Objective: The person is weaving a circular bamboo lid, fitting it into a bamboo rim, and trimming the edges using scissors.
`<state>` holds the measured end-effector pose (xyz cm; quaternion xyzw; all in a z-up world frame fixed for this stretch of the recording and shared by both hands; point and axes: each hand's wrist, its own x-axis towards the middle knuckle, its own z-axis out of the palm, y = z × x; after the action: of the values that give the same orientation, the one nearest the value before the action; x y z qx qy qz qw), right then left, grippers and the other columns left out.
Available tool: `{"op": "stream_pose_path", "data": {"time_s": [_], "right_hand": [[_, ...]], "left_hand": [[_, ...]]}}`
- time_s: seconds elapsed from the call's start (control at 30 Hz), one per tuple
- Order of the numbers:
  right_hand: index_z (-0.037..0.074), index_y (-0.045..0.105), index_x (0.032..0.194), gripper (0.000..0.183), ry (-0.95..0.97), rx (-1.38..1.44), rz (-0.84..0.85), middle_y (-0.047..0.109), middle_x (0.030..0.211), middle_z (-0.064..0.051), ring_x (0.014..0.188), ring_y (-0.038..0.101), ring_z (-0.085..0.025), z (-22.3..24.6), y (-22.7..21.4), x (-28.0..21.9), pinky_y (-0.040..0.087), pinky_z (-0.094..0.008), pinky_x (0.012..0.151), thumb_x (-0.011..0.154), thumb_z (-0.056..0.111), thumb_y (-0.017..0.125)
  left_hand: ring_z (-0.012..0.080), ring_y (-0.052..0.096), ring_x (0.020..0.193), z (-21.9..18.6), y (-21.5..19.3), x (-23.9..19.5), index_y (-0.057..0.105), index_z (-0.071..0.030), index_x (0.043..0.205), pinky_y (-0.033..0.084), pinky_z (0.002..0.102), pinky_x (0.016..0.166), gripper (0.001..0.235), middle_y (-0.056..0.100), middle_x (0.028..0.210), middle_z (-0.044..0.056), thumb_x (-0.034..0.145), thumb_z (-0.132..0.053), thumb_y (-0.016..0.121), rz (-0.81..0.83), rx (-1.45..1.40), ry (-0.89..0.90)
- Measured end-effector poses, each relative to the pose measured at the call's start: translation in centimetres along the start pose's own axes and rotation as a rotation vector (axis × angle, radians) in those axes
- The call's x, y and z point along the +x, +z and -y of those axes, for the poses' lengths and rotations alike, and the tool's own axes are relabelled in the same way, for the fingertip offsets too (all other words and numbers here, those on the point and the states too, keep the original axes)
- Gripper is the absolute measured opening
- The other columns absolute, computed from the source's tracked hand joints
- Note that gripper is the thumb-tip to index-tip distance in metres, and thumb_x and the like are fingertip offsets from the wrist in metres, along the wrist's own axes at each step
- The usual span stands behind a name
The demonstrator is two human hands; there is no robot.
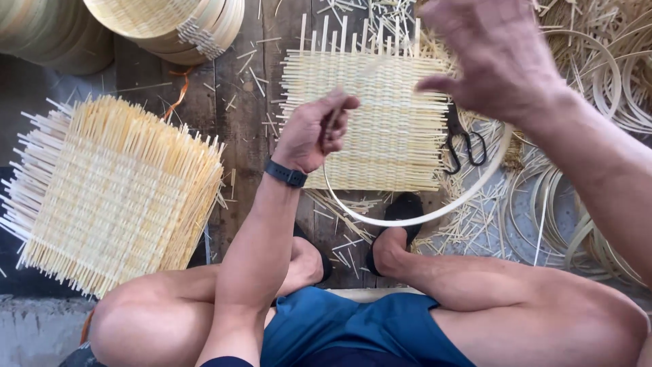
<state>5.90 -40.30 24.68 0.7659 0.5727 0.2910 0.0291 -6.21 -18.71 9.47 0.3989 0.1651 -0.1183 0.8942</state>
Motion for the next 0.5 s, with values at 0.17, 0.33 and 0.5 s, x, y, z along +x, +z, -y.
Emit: {"op": "stream_pose_path", "data": {"time_s": [0.17,0.33,0.5], "right_hand": [[0.012,0.061,0.096,0.058,-0.177,-0.031,0.196,0.061,0.081,0.000,0.067,0.058,-0.012,4.2,5.2,-1.0,0.050,-0.027,0.060,0.089,0.067,0.047],[0.010,0.054,0.067,0.067,-0.220,0.131,0.339,0.052,0.063,-0.001,0.054,0.048,-0.012,5.9,5.7,-2.1,0.040,-0.030,0.051,0.095,0.071,0.052],[0.012,0.048,0.059,0.067,-0.202,0.108,0.299,0.046,0.052,0.003,0.044,0.041,-0.009,7.3,6.1,-3.5,0.031,-0.029,0.040,0.097,0.067,0.051]], "left_hand": [[0.0094,0.049,0.062,0.4,3.0,-0.9,0.069,-0.002,0.106,0.035,0.024,0.048,0.044,0.062,0.084,0.003,0.097,-0.042,0.054,0.032,-0.126,-0.140],[0.0079,0.049,0.065,2.1,2.3,-1.0,0.074,0.004,0.105,0.033,0.024,0.052,0.090,0.062,0.081,0.005,0.094,-0.077,0.035,0.124,-0.144,-0.188],[0.0067,0.036,0.047,4.3,2.9,-0.8,0.053,-0.013,0.066,0.019,0.023,0.038,0.096,0.050,0.056,-0.002,0.071,-0.098,0.010,0.166,0.302,-0.128]]}}
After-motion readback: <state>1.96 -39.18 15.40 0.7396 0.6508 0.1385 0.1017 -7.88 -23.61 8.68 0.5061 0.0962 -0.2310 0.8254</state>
